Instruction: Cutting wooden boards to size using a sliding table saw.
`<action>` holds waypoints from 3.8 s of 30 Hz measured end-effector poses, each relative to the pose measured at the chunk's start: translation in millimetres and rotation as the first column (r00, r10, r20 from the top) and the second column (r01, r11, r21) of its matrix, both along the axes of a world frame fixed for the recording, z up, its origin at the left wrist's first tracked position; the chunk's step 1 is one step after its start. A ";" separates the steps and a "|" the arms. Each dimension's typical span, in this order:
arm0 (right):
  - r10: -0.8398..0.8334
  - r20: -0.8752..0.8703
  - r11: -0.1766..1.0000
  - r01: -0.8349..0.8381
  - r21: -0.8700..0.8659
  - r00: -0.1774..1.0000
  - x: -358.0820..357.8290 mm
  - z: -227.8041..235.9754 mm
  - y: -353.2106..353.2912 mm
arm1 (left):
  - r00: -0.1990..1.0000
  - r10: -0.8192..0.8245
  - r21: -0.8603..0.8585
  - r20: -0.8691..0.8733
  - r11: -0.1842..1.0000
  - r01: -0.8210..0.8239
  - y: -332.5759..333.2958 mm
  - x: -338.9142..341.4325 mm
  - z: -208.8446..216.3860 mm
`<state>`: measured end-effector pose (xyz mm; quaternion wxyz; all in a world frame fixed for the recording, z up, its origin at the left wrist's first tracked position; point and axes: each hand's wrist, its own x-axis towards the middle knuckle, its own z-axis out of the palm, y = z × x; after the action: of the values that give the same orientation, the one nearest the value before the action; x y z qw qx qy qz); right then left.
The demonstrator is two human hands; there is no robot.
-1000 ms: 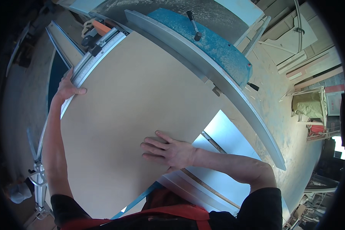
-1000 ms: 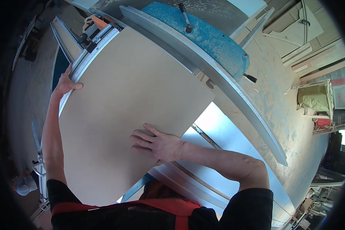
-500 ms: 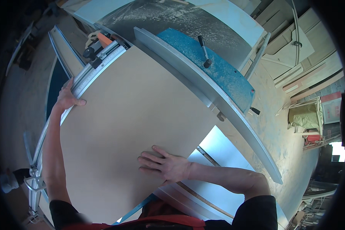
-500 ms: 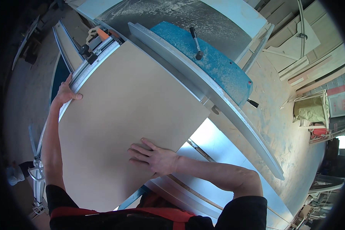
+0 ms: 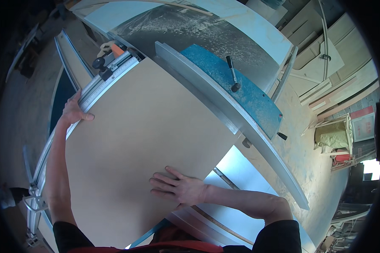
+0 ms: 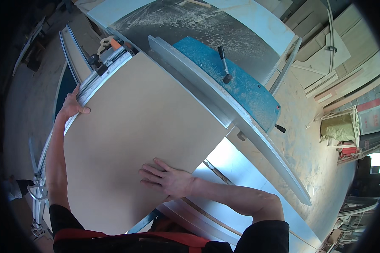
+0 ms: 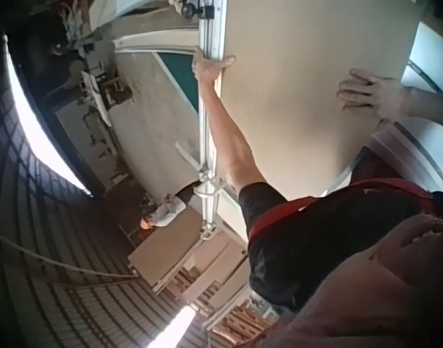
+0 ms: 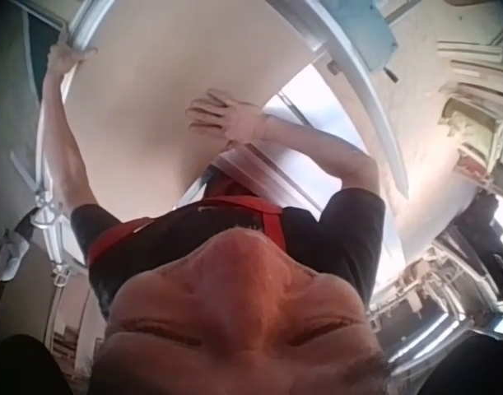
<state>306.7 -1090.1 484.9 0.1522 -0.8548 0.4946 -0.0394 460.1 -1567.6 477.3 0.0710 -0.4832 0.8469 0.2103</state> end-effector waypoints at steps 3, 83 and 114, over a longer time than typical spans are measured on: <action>-0.001 0.003 1.000 0.001 0.002 1.000 0.9 2.6 -9.4 | 1.000 -0.002 -0.013 0.009 1.000 0.002 -10.5 0.9 -0.5; 0.004 0.044 0.995 0.000 -0.099 0.999 15.9 -58.9 -284.9 | 0.980 -0.035 0.049 -0.195 0.998 0.045 -291.7 18.3 -47.9; -0.034 0.082 0.948 0.058 -0.313 0.996 5.5 -46.5 -421.1 | 0.973 -0.139 0.040 -0.185 0.988 0.149 -451.3 10.1 -51.2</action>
<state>312.2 -1511.3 438.4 0.0313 -0.8544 0.4955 -0.1537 470.2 -2018.9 426.1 0.0213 -0.3971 0.8767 0.2704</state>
